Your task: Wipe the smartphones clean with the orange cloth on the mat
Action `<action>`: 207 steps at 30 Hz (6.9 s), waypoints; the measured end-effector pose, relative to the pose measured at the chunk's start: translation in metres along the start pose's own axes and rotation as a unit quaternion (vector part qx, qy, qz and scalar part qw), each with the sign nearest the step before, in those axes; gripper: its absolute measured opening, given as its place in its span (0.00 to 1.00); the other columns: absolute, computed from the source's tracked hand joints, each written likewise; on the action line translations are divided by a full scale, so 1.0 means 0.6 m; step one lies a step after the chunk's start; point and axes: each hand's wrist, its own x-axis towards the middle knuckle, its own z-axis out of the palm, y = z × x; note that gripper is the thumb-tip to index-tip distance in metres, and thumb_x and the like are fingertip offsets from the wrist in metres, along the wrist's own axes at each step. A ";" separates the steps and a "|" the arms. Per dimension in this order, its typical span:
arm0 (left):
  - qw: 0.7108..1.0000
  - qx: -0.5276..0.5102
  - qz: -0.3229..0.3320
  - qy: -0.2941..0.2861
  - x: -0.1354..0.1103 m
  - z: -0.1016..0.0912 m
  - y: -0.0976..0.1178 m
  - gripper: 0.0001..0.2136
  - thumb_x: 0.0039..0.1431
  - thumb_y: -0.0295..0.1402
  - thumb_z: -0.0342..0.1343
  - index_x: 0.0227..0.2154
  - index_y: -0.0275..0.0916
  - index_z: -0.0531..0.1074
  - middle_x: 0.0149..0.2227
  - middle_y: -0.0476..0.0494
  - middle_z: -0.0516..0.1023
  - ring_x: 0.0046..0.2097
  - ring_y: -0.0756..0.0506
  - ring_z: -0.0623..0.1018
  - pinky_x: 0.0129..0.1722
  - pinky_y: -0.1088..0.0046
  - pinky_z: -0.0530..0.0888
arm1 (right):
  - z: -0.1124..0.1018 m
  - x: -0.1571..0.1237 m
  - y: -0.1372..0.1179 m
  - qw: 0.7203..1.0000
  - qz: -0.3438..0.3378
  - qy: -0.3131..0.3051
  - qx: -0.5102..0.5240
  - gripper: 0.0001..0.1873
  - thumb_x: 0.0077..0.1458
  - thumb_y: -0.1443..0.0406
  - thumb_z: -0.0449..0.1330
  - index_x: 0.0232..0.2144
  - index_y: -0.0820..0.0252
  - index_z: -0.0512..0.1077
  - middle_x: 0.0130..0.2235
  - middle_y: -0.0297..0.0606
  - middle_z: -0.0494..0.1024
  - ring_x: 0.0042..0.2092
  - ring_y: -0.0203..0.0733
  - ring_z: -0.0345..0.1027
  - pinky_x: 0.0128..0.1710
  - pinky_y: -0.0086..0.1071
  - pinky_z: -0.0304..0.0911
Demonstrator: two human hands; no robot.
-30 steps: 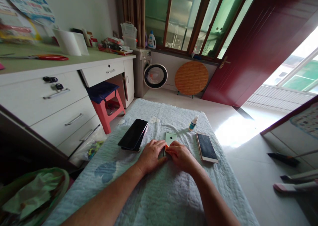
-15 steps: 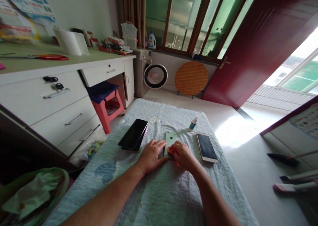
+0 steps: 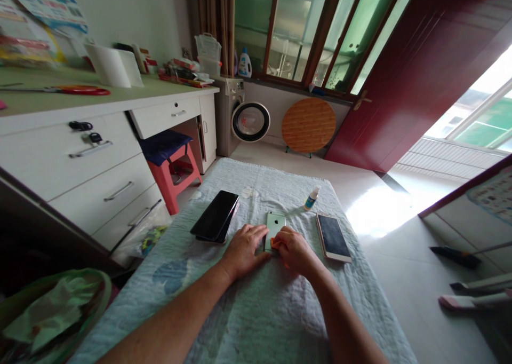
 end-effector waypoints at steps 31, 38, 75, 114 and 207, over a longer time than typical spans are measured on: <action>1.000 -0.014 0.007 0.004 0.000 0.001 -0.001 0.27 0.56 0.44 0.61 0.57 0.43 0.67 0.58 0.43 0.71 0.56 0.37 0.69 0.57 0.59 0.66 | 0.009 -0.001 -0.009 0.998 -0.057 0.013 -0.027 0.13 0.56 0.76 0.53 0.32 0.60 0.75 0.35 0.37 0.70 0.38 0.36 0.65 0.41 0.28 0.59; 1.000 -0.004 0.002 0.005 0.000 0.002 -0.002 0.25 0.56 0.41 0.61 0.56 0.40 0.68 0.58 0.41 0.71 0.56 0.37 0.69 0.57 0.59 0.66 | 0.007 -0.004 -0.018 0.997 -0.069 -0.031 0.022 0.13 0.54 0.77 0.54 0.30 0.59 0.76 0.35 0.35 0.73 0.36 0.34 0.67 0.38 0.25 0.59; 1.000 0.009 0.000 -0.003 0.000 0.000 0.001 0.28 0.56 0.46 0.61 0.57 0.39 0.68 0.59 0.40 0.71 0.56 0.36 0.69 0.57 0.58 0.66 | -0.028 -0.013 -0.015 0.944 0.142 0.126 -0.271 0.10 0.60 0.65 0.54 0.35 0.56 0.76 0.51 0.42 0.72 0.51 0.51 0.59 0.47 0.38 0.52; 1.000 -0.002 0.001 0.006 0.000 0.000 0.001 0.27 0.54 0.41 0.63 0.56 0.40 0.68 0.58 0.40 0.71 0.56 0.37 0.69 0.57 0.58 0.66 | -0.015 -0.009 0.023 0.963 0.078 0.014 -0.259 0.04 0.55 0.67 0.59 0.34 0.59 0.73 0.39 0.40 0.74 0.42 0.45 0.65 0.43 0.33 0.55; 0.987 -0.126 -0.033 0.092 0.003 -0.004 0.000 0.17 0.66 0.30 0.45 0.55 0.39 0.69 0.51 0.40 0.78 0.53 0.43 0.77 0.55 0.64 0.72 | 0.066 -0.002 -0.051 0.976 0.057 0.165 -0.128 0.16 0.55 0.71 0.54 0.47 0.57 0.69 0.45 0.41 0.71 0.48 0.47 0.62 0.48 0.37 0.59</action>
